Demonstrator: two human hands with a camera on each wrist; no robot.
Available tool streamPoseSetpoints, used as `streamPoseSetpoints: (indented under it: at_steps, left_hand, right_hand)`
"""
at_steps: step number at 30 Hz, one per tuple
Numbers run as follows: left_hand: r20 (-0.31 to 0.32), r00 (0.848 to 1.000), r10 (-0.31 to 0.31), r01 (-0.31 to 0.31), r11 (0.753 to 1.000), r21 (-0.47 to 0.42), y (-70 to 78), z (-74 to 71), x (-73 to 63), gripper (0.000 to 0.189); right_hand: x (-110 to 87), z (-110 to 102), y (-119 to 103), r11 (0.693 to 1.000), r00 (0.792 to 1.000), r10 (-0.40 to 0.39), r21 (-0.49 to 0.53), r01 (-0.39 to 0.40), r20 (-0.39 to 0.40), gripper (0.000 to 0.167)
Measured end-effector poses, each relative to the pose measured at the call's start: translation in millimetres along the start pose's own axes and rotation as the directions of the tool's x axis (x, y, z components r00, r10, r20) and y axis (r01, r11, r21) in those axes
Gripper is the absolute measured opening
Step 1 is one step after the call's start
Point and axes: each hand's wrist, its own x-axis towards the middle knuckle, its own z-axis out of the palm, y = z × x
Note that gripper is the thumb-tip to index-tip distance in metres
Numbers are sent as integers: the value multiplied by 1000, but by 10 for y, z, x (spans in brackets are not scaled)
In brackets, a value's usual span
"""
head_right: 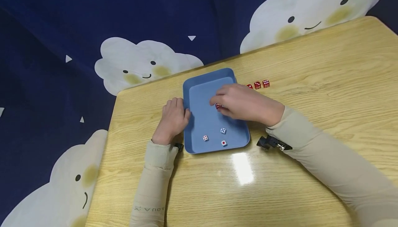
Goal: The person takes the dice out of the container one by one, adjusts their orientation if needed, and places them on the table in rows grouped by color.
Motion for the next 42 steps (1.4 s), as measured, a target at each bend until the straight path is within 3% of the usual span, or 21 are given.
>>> streamPoseSetpoints:
  at_steps: [16,27,42]
  left_hand:
    - [-18,1000,-8,9,1000,23,-60,-4,-18,33]
    - [-36,999,-10,11,1000,8,-112,7,-50,34]
    - [-46,999,-12,12,1000,16,-116,5,-80,33]
  right_hand:
    - [-142,-122,277,995,994,90,-41,-93,-59,23]
    - [-175,-180,389,983,982,183,-6,-183,-44,26]
    - [-266,-188,564,968,968,251,8,-250,-29,29]
